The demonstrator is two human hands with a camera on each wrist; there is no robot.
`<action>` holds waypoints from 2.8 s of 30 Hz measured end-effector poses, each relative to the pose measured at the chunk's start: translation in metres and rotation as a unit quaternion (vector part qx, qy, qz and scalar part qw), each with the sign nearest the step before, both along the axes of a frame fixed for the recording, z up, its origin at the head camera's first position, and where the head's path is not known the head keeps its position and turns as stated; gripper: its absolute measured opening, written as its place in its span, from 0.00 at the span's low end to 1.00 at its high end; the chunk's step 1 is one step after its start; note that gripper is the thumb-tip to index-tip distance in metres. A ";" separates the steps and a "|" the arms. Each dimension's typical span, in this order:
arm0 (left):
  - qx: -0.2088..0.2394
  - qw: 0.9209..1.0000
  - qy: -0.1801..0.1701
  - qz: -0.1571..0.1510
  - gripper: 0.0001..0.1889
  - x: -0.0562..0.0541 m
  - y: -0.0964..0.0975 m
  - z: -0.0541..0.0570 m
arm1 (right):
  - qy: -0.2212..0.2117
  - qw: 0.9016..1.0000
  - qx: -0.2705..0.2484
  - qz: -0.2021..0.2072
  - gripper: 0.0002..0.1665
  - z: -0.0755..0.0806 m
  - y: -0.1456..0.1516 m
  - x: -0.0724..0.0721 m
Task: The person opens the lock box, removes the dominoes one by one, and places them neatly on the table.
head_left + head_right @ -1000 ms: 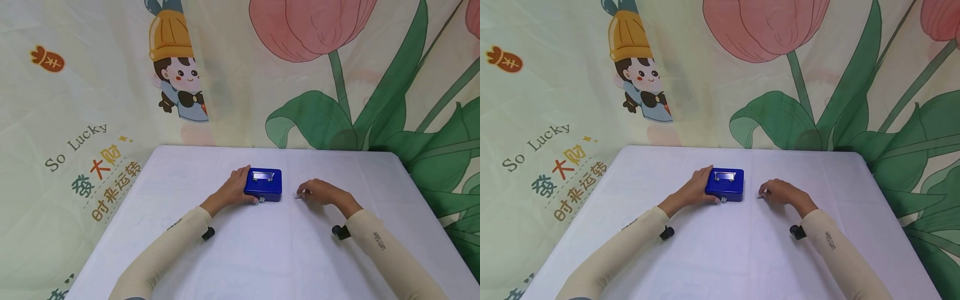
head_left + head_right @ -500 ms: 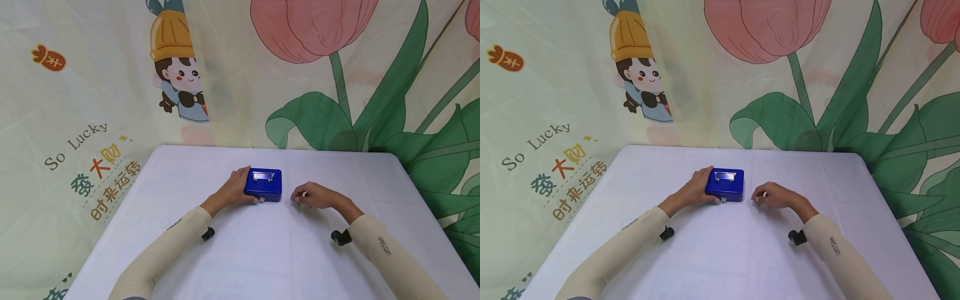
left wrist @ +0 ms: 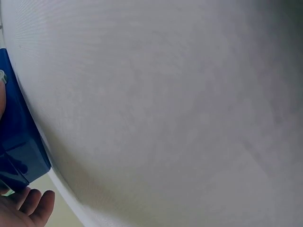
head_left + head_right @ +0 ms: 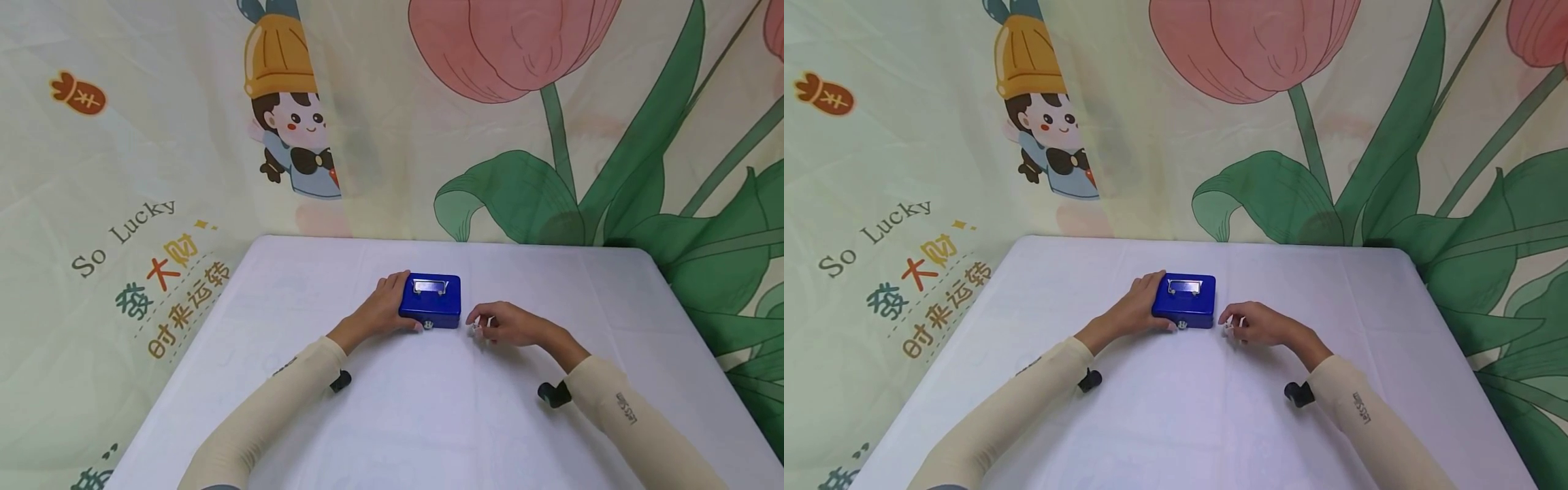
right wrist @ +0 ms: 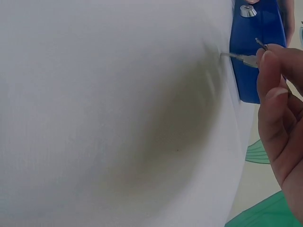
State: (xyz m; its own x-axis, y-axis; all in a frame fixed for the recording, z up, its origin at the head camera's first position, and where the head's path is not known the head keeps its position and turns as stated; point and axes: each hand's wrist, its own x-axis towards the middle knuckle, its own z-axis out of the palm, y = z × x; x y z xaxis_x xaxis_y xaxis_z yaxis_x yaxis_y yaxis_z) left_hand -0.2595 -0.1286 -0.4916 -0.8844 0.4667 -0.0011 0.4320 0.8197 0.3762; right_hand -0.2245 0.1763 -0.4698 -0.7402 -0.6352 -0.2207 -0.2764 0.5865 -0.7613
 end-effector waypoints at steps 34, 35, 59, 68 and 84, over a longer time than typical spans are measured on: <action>-0.004 1.000 0.000 -0.010 0.65 0.009 -0.007 0.002 | 0.029 0.999 0.019 -0.009 0.07 -0.003 -0.019 0.029; -0.003 1.000 0.000 -0.009 0.65 0.010 -0.007 0.002 | 0.032 0.999 0.022 -0.008 0.07 -0.003 -0.019 0.030; -0.013 1.000 -0.007 -0.007 0.64 0.013 -0.006 0.008 | 0.141 0.990 0.022 -0.023 0.05 -0.006 -0.041 0.049; -0.017 1.000 -0.009 -0.003 0.64 0.014 -0.005 0.010 | 0.157 0.985 -0.007 -0.074 0.07 -0.015 -0.055 0.051; -0.013 1.000 -0.004 -0.002 0.63 0.013 -0.005 0.007 | 0.189 0.954 0.009 -0.232 0.07 -0.022 -0.092 0.053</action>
State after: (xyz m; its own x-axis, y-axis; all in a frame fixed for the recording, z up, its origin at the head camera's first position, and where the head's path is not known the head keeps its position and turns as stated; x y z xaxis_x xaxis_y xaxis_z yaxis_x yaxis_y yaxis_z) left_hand -0.2468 -0.1339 -0.4845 -0.8827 0.4694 -0.0210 0.4318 0.8280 0.3578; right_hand -0.1716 0.0843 -0.4917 -0.9696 -0.2193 0.1088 -0.2366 0.7249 -0.6470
